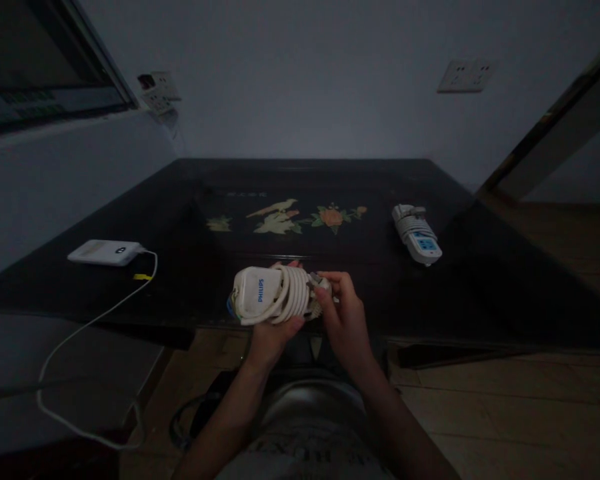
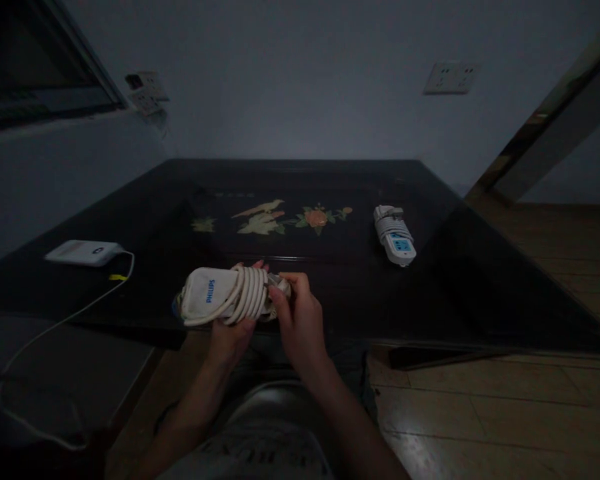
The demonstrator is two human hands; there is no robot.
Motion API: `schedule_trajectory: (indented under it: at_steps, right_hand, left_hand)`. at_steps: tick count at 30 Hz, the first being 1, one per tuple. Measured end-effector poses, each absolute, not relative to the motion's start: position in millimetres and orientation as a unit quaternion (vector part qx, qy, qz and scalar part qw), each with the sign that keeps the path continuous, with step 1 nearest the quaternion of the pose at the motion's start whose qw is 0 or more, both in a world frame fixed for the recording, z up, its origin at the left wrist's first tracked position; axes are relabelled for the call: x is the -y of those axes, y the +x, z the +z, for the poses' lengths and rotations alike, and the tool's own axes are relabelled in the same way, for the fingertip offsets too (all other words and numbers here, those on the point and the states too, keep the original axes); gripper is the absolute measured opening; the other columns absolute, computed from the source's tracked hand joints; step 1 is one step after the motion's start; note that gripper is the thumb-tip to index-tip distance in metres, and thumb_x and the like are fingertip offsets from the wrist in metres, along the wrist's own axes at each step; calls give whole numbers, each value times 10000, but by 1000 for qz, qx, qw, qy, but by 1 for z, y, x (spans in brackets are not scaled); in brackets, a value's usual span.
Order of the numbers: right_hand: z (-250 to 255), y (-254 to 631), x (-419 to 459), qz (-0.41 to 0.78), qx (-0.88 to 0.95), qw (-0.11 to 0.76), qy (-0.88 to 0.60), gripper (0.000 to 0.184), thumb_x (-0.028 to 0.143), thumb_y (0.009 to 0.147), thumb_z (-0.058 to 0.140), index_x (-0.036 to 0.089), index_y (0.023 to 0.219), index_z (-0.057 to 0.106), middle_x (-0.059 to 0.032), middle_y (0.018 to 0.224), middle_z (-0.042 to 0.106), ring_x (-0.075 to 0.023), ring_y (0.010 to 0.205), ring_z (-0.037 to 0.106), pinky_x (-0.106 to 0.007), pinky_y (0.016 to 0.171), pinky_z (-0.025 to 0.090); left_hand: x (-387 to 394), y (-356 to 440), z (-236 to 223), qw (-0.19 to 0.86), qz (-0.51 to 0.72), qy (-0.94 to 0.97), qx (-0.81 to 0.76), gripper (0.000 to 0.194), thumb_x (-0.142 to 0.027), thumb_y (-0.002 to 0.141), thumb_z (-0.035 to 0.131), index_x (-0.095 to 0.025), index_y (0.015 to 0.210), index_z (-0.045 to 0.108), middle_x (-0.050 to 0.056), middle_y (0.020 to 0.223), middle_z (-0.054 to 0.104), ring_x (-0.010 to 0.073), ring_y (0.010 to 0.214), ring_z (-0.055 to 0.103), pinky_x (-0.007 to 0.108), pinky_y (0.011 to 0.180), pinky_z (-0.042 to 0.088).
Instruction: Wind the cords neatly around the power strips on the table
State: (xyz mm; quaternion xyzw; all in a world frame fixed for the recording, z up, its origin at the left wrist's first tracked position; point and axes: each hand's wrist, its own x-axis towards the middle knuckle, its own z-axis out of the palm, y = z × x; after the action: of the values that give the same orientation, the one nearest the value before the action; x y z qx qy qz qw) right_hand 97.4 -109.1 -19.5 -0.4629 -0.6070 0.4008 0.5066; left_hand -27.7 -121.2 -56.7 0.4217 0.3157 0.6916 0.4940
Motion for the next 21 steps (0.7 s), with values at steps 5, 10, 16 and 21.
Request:
schedule_trajectory:
  at_steps: [5,10,16,21]
  right_hand:
    - [-27,93,109,382,598,537,-457,209,336,915,477,193,1044,560,-34,916,664,-145,771,623,-237,666,474]
    - [-28,92,108,375,613,541,-437,235,324,903,501,186,1059,609,-53,1002,687,-167,868,641,-252,729,486]
    - [-28,91,106,377,627,534,-423,271,300,909,488,191,1116,625,-76,1101,682,-191,966,637,-295,804,495]
    - [-24,95,106,385,632,520,-426,281,298,910,479,184,1120,627,-84,1113,685,-196,980,637,-304,813,499]
  left_hand:
    - [119,-23,-63,430,718,425,-344,757,-270,655,797,-253,1326,446,122,1370,520,292,1273,484,460,1105,344]
    - [119,-19,-64,397,737,410,-362,723,-342,666,785,-257,1311,469,104,1353,539,281,1260,501,435,1096,363]
    - [118,-19,-67,369,744,384,-403,713,-434,642,780,-223,1272,521,108,1264,607,285,1231,526,421,1079,386]
    - [116,-24,-70,388,717,416,-403,698,-448,624,780,-206,1238,552,118,1249,615,298,1209,541,439,1064,403]
